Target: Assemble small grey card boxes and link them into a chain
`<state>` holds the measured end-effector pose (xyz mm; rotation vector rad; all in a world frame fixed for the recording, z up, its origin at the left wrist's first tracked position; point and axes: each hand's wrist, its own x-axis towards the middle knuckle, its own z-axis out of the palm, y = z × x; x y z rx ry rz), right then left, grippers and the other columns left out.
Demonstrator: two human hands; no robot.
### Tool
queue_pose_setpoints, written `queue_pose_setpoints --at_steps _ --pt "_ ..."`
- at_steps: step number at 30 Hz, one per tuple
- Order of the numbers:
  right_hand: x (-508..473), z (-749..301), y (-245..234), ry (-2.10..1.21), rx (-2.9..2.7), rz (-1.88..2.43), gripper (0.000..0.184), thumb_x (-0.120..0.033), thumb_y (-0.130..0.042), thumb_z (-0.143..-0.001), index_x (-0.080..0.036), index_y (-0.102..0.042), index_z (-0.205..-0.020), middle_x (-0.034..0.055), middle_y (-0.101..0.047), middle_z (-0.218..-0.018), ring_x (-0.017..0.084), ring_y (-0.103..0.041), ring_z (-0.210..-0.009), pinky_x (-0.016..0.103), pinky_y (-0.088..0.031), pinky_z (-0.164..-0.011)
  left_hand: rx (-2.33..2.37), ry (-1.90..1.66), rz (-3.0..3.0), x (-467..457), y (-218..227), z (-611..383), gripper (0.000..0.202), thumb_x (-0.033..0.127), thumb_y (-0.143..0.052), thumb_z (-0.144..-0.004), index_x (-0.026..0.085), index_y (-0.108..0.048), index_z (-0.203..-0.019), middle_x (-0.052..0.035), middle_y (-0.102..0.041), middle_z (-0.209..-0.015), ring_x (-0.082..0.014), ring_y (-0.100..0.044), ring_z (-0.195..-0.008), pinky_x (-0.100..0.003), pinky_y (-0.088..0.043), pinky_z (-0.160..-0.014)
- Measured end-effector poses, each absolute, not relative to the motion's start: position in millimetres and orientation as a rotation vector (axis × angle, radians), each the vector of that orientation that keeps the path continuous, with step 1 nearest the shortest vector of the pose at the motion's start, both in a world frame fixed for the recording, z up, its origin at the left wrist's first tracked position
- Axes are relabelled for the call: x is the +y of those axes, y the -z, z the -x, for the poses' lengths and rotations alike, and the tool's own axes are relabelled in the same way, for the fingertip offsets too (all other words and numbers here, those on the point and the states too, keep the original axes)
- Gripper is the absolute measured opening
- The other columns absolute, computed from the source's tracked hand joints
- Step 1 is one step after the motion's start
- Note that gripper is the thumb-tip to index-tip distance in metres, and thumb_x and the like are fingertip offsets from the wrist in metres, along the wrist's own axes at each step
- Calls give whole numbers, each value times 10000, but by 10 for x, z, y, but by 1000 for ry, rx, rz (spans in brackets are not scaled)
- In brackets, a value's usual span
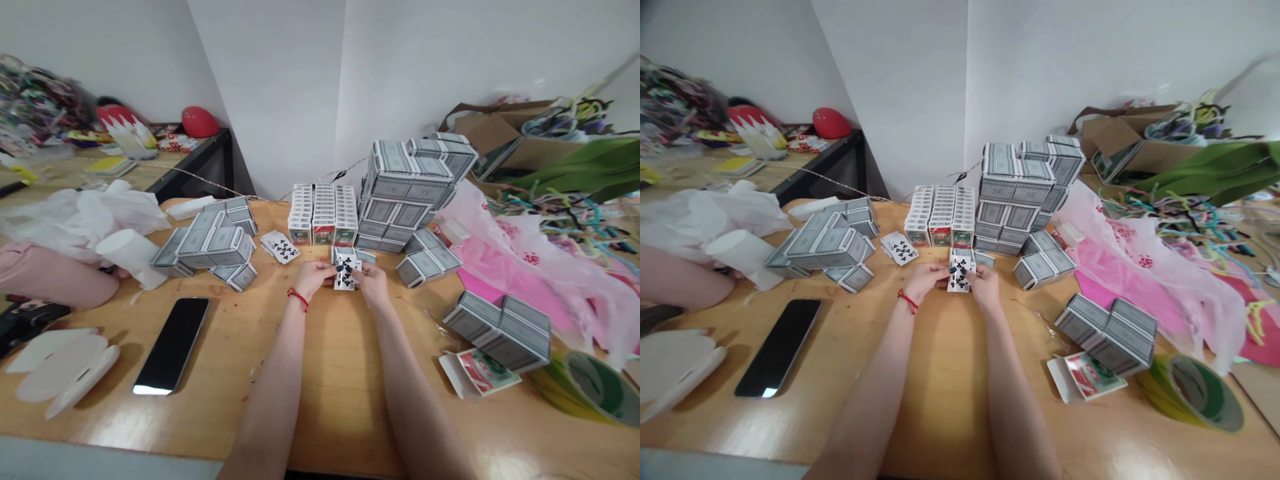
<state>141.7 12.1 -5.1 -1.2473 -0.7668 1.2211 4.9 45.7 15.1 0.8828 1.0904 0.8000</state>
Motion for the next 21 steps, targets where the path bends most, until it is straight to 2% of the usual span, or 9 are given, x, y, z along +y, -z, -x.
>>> queue_pose_setpoints --at_steps 8,21 --pt "133 -1410 49 -1242 -721 1230 315 -337 -684 -499 -142 -619 -737 35 -660 -649 148 -576 -519 265 -451 -501 1080 -795 -881 481 -113 -29 268 284 -741 -472 92 -625 -618 -25 -616 -589 -101 -559 -528 -256 -476 -568" --pt "134 -1449 73 -1285 -710 1222 242 -302 -683 -491 -149 -594 -656 15 -629 -572 124 -524 -447 230 -390 -422 1102 -796 -930 484 -83 -13 279 293 -735 -473 83 -627 -622 -37 -616 -588 -86 -537 -506 -228 -440 -535"
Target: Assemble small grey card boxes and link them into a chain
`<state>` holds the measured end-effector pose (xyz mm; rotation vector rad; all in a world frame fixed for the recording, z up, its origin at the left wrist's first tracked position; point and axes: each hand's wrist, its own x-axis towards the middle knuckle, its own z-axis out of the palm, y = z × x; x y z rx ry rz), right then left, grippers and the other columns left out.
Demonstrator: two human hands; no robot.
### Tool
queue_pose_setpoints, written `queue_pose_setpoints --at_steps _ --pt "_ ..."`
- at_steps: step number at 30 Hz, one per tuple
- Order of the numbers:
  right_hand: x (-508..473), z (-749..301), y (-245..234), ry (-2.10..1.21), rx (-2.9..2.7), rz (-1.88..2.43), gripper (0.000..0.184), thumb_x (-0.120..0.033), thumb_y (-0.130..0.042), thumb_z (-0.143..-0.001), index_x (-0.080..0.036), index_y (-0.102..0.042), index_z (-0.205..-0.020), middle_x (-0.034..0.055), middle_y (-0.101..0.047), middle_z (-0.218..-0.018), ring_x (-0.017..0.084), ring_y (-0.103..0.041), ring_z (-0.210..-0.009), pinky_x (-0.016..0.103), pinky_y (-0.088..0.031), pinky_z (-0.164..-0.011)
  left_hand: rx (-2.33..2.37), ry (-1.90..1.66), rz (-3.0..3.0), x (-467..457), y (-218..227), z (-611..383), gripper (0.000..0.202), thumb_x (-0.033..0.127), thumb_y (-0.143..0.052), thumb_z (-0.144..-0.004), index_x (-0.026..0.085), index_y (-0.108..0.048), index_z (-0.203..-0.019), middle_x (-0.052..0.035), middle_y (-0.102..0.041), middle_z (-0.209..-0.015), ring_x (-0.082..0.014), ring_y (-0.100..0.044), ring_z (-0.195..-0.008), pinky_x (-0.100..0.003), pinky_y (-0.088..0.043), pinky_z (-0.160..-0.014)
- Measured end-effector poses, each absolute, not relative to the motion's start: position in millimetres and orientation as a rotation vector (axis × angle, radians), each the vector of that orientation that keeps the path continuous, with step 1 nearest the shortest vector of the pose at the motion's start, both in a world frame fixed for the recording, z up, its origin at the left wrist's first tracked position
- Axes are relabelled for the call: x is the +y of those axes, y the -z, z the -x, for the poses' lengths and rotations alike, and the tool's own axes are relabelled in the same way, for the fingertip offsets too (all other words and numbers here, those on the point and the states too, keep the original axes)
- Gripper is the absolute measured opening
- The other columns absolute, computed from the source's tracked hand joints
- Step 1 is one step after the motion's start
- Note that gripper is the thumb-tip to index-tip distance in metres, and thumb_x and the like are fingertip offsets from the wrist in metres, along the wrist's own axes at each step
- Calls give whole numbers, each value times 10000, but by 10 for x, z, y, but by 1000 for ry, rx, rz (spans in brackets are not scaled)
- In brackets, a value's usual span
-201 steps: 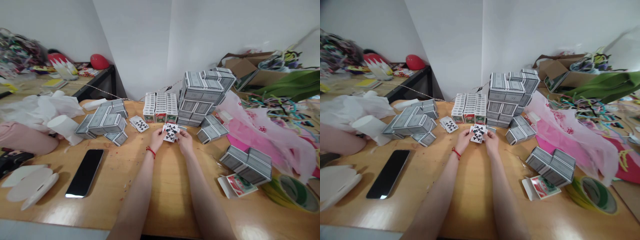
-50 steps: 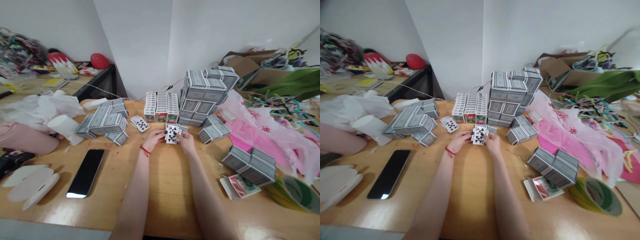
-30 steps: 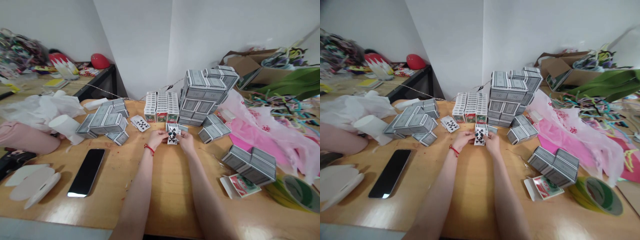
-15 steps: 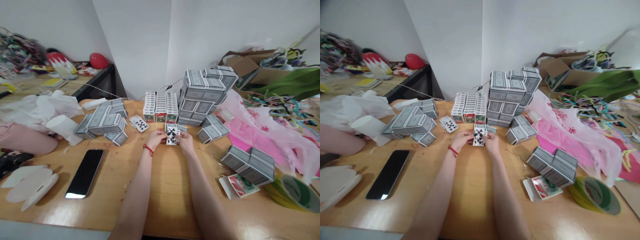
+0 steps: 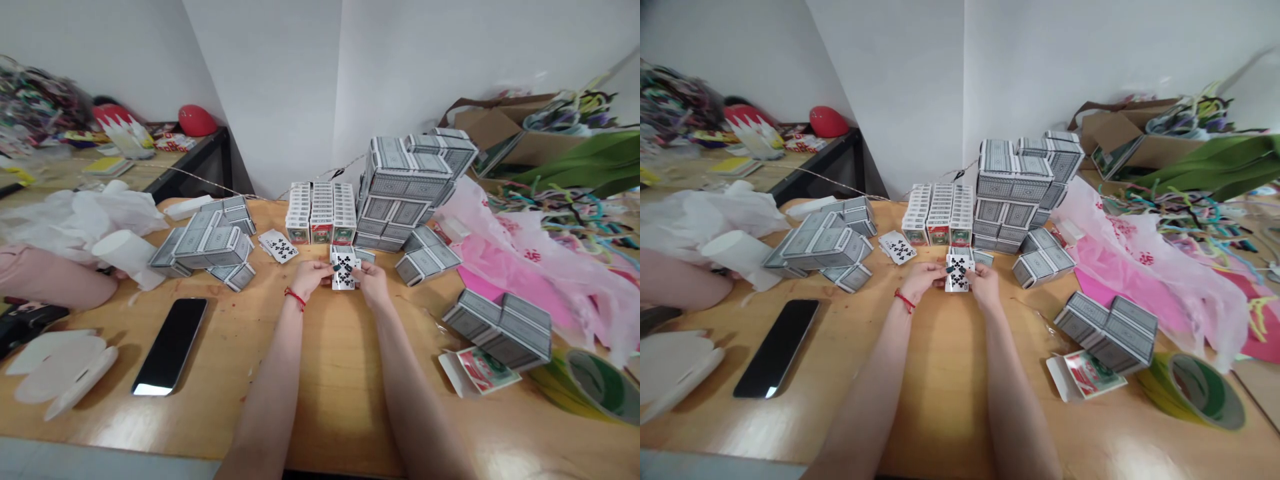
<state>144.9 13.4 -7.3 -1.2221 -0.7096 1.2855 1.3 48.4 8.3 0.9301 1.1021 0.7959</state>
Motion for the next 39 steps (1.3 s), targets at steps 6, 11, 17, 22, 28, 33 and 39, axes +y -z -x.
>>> queue_pose_setpoints --at_steps 6,11,17,22,28,33,39 --pt "143 -1457 94 -1285 -711 1238 263 -320 -678 -488 -148 -595 -668 7 -613 -537 123 -516 -439 223 -375 -406 1128 -798 -951 469 -110 -11 235 273 -730 -480 93 -621 -587 -24 -606 -558 -75 -520 -496 -215 -432 -525" --pt "132 -1454 66 -1300 -738 1249 289 -340 -679 -483 -150 -601 -685 20 -633 -574 137 -535 -458 241 -400 -425 1171 -795 -1016 454 -129 -17 176 235 -711 -508 100 -606 -551 -16 -593 -540 -69 -507 -500 -210 -428 -527" --pt "135 -1455 75 -1264 -770 1293 278 -339 -675 -490 -154 -601 -684 17 -630 -571 139 -535 -463 242 -403 -434 1206 -796 -1063 441 -126 -35 125 175 -644 -566 114 -549 -511 9 -553 -502 -59 -482 -474 -204 -415 -516" --pt "140 -1438 83 -1228 -800 1307 206 -313 -654 -510 -159 -565 -614 -5 -604 -529 131 -526 -456 244 -418 -446 1244 -810 -1165 450 -54 -71 148 194 -571 -618 132 -488 -513 28 -511 -490 -63 -462 -451 -194 -372 -475" --pt "126 -1386 46 -1241 -834 1322 167 -297 -629 -535 -173 -546 -611 -5 -594 -517 133 -519 -418 248 -430 -397 1406 -897 -1599 472 18 -108 199 226 -456 -707 146 -448 -525 40 -425 -484 -71 -374 -484 -192 -256 -475" --pt "123 -1367 45 -1240 -882 1336 151 -299 -606 -551 -183 -535 -617 -18 -569 -491 129 -506 -390 247 -435 -369 1432 -941 -1712 436 -15 -124 214 238 -397 -762 158 -429 -566 24 -430 -526 -90 -375 -530 -209 -230 -500" --pt "123 -1355 67 -1178 -955 1354 143 -305 -588 -568 -192 -551 -648 -15 -578 -514 134 -511 -435 235 -411 -397 1461 -960 -1696 405 -46 -137 265 293 -394 -783 163 -410 -553 24 -406 -509 -93 -351 -520 -220 -214 -500"
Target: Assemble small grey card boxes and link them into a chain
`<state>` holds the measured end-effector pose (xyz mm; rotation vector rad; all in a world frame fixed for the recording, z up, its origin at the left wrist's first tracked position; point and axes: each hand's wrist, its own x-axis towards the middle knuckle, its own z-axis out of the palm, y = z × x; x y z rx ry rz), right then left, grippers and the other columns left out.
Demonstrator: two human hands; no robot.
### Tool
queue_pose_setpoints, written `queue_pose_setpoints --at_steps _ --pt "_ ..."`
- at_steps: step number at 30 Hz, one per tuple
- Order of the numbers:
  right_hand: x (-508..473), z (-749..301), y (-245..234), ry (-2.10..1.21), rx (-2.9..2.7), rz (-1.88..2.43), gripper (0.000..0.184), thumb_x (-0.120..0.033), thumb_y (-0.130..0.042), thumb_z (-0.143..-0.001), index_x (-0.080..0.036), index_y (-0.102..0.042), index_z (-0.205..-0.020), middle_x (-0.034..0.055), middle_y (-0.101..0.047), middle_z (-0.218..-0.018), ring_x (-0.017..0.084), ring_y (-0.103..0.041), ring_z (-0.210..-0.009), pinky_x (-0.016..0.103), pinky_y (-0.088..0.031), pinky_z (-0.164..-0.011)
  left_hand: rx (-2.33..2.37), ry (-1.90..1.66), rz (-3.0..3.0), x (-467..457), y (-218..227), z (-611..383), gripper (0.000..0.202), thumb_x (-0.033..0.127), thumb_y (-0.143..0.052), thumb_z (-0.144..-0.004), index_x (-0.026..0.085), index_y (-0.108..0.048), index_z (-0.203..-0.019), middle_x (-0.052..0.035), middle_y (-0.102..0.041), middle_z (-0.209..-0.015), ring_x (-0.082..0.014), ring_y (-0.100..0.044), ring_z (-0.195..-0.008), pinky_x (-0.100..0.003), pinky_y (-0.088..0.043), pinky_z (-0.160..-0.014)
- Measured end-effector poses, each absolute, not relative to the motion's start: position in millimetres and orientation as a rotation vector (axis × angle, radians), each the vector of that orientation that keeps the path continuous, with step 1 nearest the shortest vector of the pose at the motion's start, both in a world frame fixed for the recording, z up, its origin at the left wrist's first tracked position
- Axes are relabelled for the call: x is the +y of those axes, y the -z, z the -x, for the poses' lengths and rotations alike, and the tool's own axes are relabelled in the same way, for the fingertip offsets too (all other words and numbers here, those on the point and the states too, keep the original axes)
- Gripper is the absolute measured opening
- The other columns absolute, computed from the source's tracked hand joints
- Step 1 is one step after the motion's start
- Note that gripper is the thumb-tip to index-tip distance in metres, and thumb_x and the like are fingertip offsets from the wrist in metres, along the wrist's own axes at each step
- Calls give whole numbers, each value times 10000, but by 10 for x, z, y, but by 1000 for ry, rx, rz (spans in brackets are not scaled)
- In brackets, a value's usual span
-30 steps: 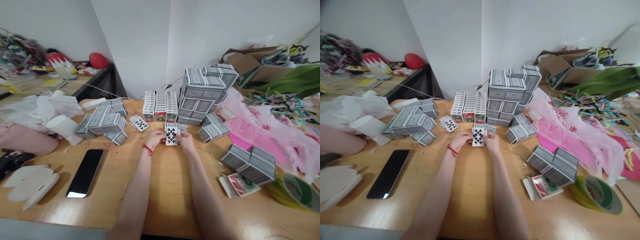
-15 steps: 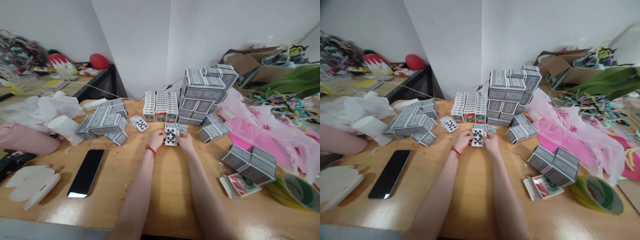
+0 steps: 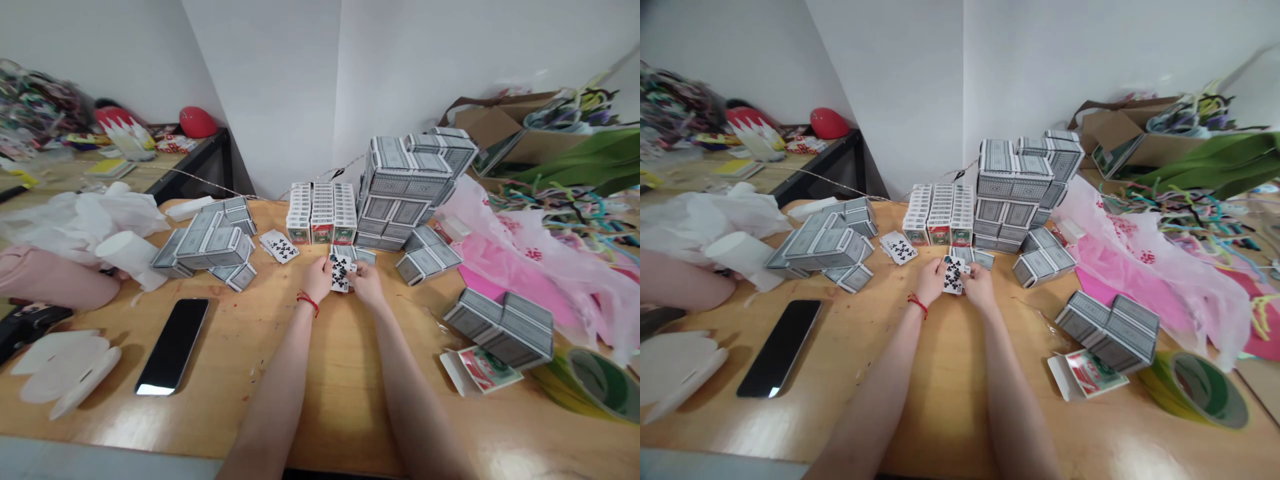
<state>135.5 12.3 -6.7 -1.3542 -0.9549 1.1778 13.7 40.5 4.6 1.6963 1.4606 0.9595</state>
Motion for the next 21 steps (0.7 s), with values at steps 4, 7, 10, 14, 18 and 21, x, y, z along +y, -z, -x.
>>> queue_pose_setpoints --at_steps 4,7,10,14,18,21 --pt "125 -1348 82 -988 -962 1391 159 -326 -577 -586 -186 -556 -657 -14 -583 -554 140 -516 -513 234 -397 -467 1381 -1005 -1661 401 -46 -148 307 354 -378 -791 163 -390 -552 38 -368 -501 -84 -330 -506 -212 -217 -490" --pt "127 -1374 83 -872 -966 1406 153 -328 -561 -609 -181 -524 -627 -26 -532 -527 112 -460 -491 212 -356 -461 1281 -1017 -1619 401 -44 -167 294 372 -380 -789 162 -403 -584 41 -368 -527 -80 -327 -516 -201 -234 -488" --pt "133 -1411 80 -835 -918 1395 157 -326 -557 -618 -182 -497 -620 -40 -489 -510 93 -410 -461 199 -324 -437 1182 -989 -1568 406 -44 -186 256 351 -393 -781 157 -435 -620 35 -400 -567 -81 -354 -547 -191 -274 -514" --pt "149 -1423 99 -846 -872 1350 162 -330 -561 -616 -184 -490 -616 -40 -495 -519 92 -404 -459 206 -326 -445 1181 -983 -1524 417 -40 -186 201 290 -406 -768 150 -465 -636 29 -423 -580 -86 -377 -562 -192 -297 -542" --pt "162 -1403 133 -879 -864 1346 160 -327 -565 -603 -183 -504 -633 -30 -514 -526 103 -426 -475 212 -338 -460 1216 -961 -1543 424 -32 -176 163 238 -399 -762 150 -473 -647 30 -422 -575 -85 -373 -542 -192 -289 -521" --pt "159 -1392 134 -888 -856 1350 142 -311 -563 -601 -185 -507 -636 -30 -523 -534 105 -437 -480 217 -349 -473 1265 -962 -1601 422 -26 -185 152 215 -385 -767 152 -470 -658 22 -441 -594 -90 -390 -559 -195 -293 -533"
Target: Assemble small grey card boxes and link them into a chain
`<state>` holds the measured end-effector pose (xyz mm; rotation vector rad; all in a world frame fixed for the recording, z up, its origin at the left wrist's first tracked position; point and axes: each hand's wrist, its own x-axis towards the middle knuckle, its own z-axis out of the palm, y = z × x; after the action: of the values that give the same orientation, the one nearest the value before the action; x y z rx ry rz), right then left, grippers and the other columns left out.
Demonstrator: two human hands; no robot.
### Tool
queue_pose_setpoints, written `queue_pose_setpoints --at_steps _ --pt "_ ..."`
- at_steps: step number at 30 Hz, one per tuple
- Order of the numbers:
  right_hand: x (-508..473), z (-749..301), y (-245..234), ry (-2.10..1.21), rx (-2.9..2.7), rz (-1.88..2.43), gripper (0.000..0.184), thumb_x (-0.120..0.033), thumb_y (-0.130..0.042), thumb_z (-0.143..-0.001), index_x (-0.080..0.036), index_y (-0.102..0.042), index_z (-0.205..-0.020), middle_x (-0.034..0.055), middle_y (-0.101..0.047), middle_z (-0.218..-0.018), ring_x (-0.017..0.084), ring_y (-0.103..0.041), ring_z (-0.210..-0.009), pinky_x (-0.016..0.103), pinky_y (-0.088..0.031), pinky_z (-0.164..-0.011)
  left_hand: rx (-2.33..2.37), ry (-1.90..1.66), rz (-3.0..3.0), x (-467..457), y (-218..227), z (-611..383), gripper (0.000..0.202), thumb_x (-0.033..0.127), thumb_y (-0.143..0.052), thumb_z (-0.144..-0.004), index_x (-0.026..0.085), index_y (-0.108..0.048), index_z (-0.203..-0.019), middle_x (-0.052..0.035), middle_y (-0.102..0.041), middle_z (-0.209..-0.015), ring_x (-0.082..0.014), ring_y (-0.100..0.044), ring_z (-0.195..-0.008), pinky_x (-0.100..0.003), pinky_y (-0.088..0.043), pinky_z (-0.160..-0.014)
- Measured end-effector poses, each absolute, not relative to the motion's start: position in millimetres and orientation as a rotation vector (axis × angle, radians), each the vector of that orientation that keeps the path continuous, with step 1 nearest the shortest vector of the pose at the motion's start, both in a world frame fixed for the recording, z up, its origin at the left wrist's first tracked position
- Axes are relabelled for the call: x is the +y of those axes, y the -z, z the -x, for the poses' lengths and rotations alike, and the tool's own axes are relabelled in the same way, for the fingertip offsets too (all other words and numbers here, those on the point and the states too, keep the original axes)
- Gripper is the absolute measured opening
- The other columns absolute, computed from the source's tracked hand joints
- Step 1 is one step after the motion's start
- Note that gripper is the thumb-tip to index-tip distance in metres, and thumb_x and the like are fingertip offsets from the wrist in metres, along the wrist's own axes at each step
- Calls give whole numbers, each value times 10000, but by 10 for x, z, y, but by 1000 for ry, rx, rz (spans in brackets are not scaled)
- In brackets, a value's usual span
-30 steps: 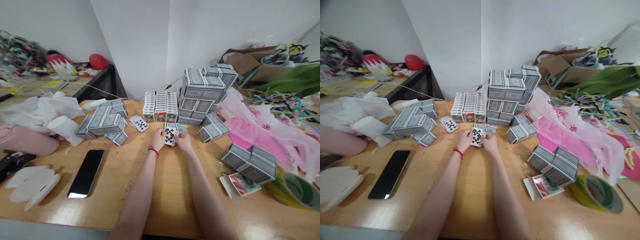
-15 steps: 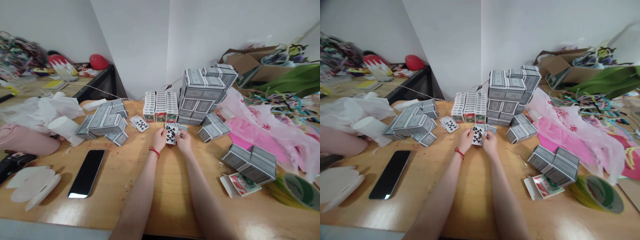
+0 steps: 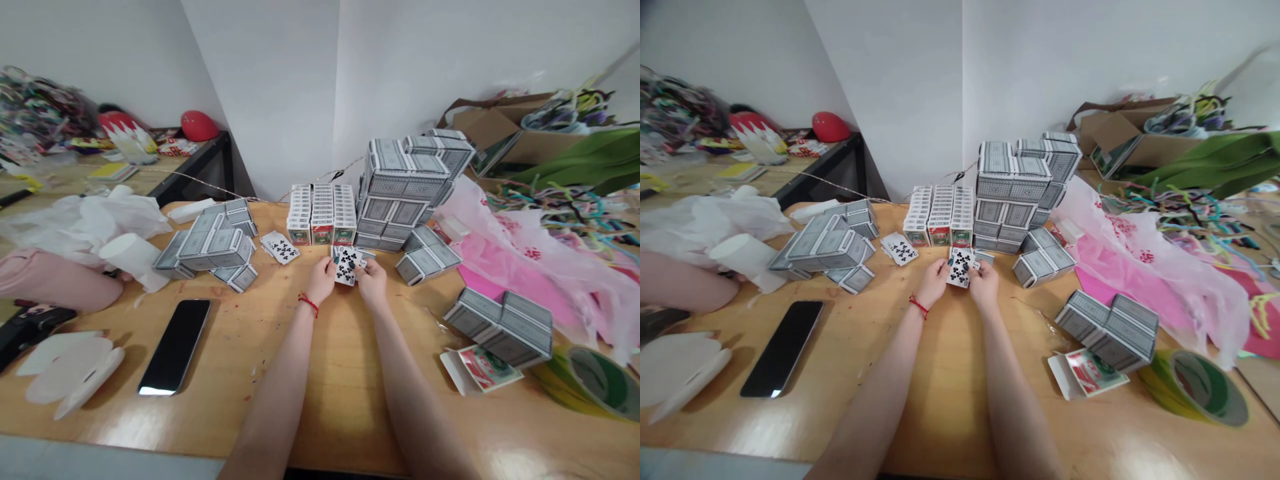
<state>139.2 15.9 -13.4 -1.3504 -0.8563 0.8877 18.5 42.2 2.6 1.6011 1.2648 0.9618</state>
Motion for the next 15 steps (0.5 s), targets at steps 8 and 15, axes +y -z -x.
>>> queue_pose_setpoints --at_steps 8,15 --pt "148 -1395 98 -849 -877 1399 139 -312 -560 -604 -181 -518 -629 -22 -536 -555 107 -442 -504 223 -363 -498 1389 -985 -1771 397 2 -241 182 195 -353 -783 171 -427 -618 -4 -455 -609 -117 -405 -593 -226 -284 -563" --pt "157 -1384 83 -886 -782 1337 149 -305 -563 -587 -179 -495 -628 -28 -525 -520 100 -441 -491 217 -369 -487 1450 -1012 -1757 335 -40 -306 275 281 -344 -807 172 -391 -559 7 -430 -540 -100 -375 -527 -227 -256 -527"
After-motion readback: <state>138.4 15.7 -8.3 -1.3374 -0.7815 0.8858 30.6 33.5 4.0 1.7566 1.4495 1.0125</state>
